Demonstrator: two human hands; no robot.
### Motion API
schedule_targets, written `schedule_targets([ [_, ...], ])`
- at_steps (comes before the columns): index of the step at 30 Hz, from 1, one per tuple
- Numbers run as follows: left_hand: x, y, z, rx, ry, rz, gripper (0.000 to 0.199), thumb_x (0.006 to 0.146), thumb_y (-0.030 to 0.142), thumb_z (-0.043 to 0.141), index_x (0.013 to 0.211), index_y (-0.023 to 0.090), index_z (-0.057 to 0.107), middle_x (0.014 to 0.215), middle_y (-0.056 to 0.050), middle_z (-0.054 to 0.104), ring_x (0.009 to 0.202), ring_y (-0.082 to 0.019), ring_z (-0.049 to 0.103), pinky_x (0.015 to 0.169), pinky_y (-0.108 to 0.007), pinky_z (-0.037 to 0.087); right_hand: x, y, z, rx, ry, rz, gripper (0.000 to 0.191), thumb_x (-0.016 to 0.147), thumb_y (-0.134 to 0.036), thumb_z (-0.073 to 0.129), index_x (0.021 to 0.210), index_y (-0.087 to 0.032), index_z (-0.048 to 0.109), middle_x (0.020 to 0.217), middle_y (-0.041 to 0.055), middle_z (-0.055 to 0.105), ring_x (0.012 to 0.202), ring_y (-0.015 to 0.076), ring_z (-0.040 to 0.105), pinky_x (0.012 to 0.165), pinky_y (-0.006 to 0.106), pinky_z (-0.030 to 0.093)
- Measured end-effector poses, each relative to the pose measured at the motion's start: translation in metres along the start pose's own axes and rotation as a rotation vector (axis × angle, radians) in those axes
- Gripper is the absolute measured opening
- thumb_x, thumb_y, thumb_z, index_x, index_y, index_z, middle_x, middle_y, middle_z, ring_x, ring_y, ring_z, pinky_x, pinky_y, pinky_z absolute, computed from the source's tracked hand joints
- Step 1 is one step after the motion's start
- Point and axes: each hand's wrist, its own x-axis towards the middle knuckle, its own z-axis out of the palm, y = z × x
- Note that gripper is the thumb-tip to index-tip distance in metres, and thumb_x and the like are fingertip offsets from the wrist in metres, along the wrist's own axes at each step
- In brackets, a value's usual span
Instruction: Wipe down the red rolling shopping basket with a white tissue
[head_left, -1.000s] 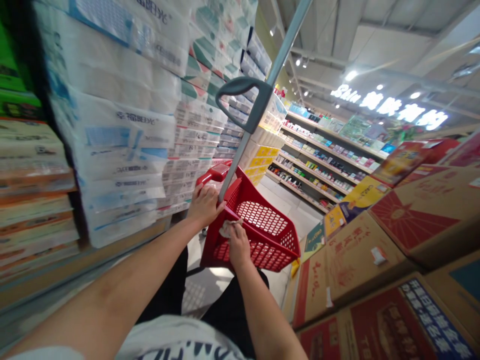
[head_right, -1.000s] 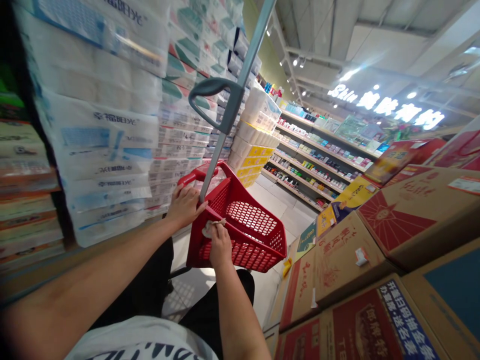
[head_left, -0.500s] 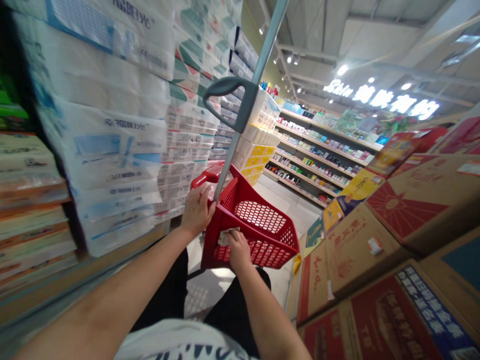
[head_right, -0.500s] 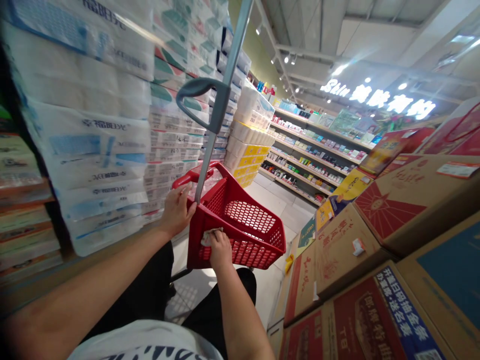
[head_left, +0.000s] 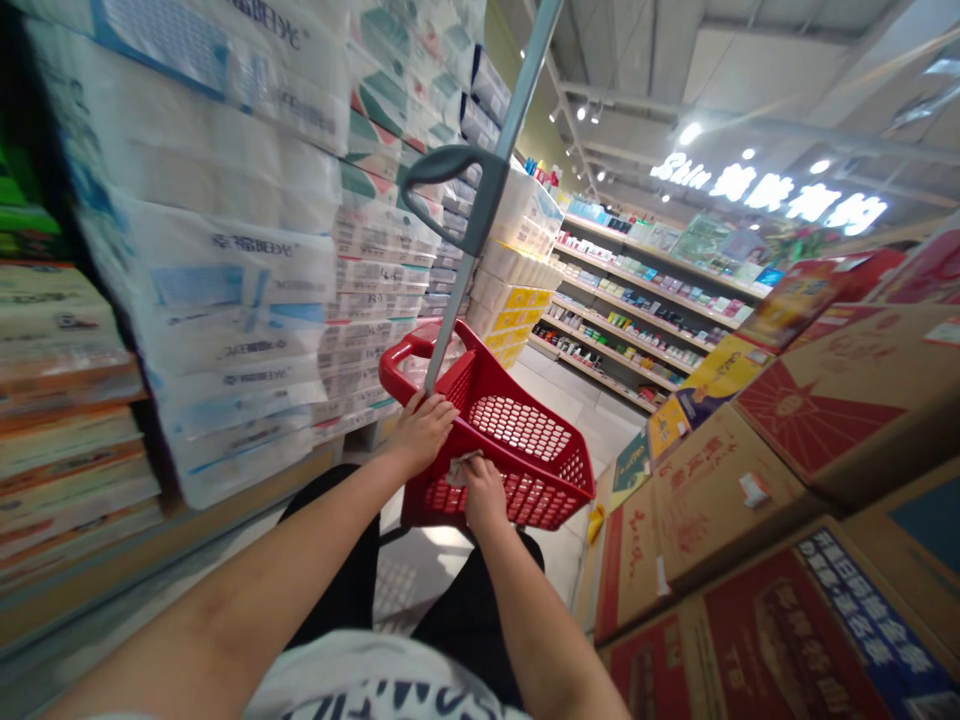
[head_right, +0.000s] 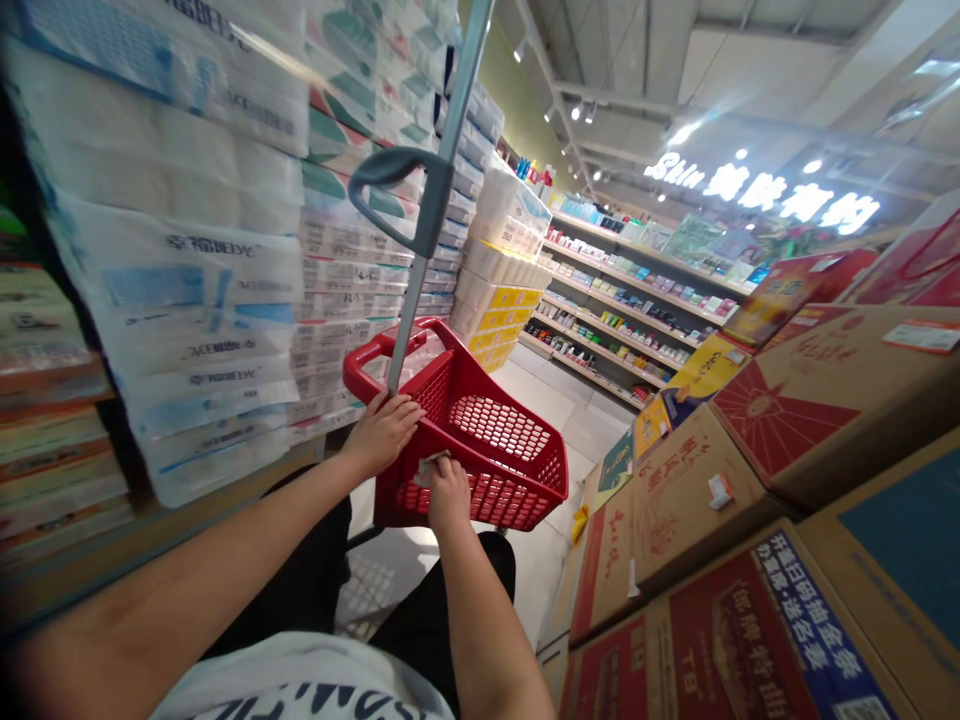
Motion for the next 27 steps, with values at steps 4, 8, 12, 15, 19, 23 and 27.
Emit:
schedule_targets([
  [4,-0.004,-0.005,-0.001,-0.023,-0.009,0.005,0.039,0.092,0.023,0.040,0.125,0.025,0.061,0.129,-0.005,0.063,0.134,-0.025,0.042,0.116,-0.051,0.024,0.003,-0.002,0.000,0.008,-0.052,-0.044,0.039,0.089,-0.012,0.051,0.124,-0.023,0.061,0.125,0.0067,0.059,0.104,0.0227,0.048,0.091,0.034,0.043],
  [8,-0.012,-0.008,-0.001,-0.045,-0.006,0.019,0.044,0.089,0.019,0.043,0.129,0.028,0.057,0.132,-0.004,0.061,0.138,-0.024,0.037,0.117,-0.050,0.026,0.007,-0.003,0.001,0.004,0.013,-0.009,0.041,0.091,-0.012,0.047,0.129,-0.022,0.058,0.128,0.0083,0.057,0.106,0.0237,0.046,0.092,0.036,0.043],
  [12,-0.016,-0.008,-0.001,-0.044,-0.013,0.012,0.049,0.086,0.013,0.042,0.131,0.029,0.056,0.135,-0.003,0.058,0.140,-0.024,0.034,0.117,-0.048,0.026,0.005,-0.003,0.006,0.033,-0.054,-0.039,0.037,0.088,-0.011,0.050,0.118,-0.026,0.066,0.122,0.0070,0.060,0.098,0.0232,0.049,0.085,0.035,0.045],
  [15,-0.015,-0.007,0.000,-0.029,-0.030,-0.011,0.050,0.085,0.012,0.040,0.129,0.028,0.057,0.134,-0.004,0.059,0.138,-0.025,0.037,0.117,-0.048,0.026,0.008,-0.003,0.009,0.053,-0.003,-0.046,0.037,0.089,-0.012,0.050,0.122,-0.023,0.064,0.119,0.0085,0.061,0.103,0.0238,0.048,0.092,0.036,0.043],
  [19,-0.011,-0.006,0.001,-0.020,-0.035,-0.040,0.048,0.086,0.014,0.040,0.127,0.027,0.059,0.133,-0.004,0.059,0.134,-0.025,0.040,0.117,-0.048,0.026,0.013,-0.003,0.012,0.062,0.015,-0.056,0.038,0.089,-0.013,0.051,0.125,-0.020,0.061,0.124,0.0090,0.059,0.112,0.0240,0.046,0.098,0.037,0.040],
  [23,-0.010,-0.005,0.002,-0.020,-0.036,-0.047,0.048,0.086,0.013,0.038,0.127,0.027,0.059,0.132,-0.003,0.060,0.133,-0.026,0.041,0.116,-0.048,0.026,0.016,0.000,0.015,0.094,-0.061,-0.132,0.030,0.087,-0.014,0.055,0.113,-0.021,0.068,0.120,0.0073,0.062,0.112,0.0233,0.048,0.098,0.036,0.040],
  [27,-0.010,-0.005,0.003,-0.026,-0.029,-0.050,0.046,0.086,0.015,0.041,0.126,0.028,0.060,0.131,-0.004,0.060,0.131,-0.027,0.042,0.115,-0.049,0.027,0.019,0.002,0.017,0.092,0.022,-0.130,0.037,0.089,-0.012,0.051,0.124,-0.020,0.061,0.123,0.0086,0.060,0.116,0.0215,0.046,0.101,0.036,0.039],
])
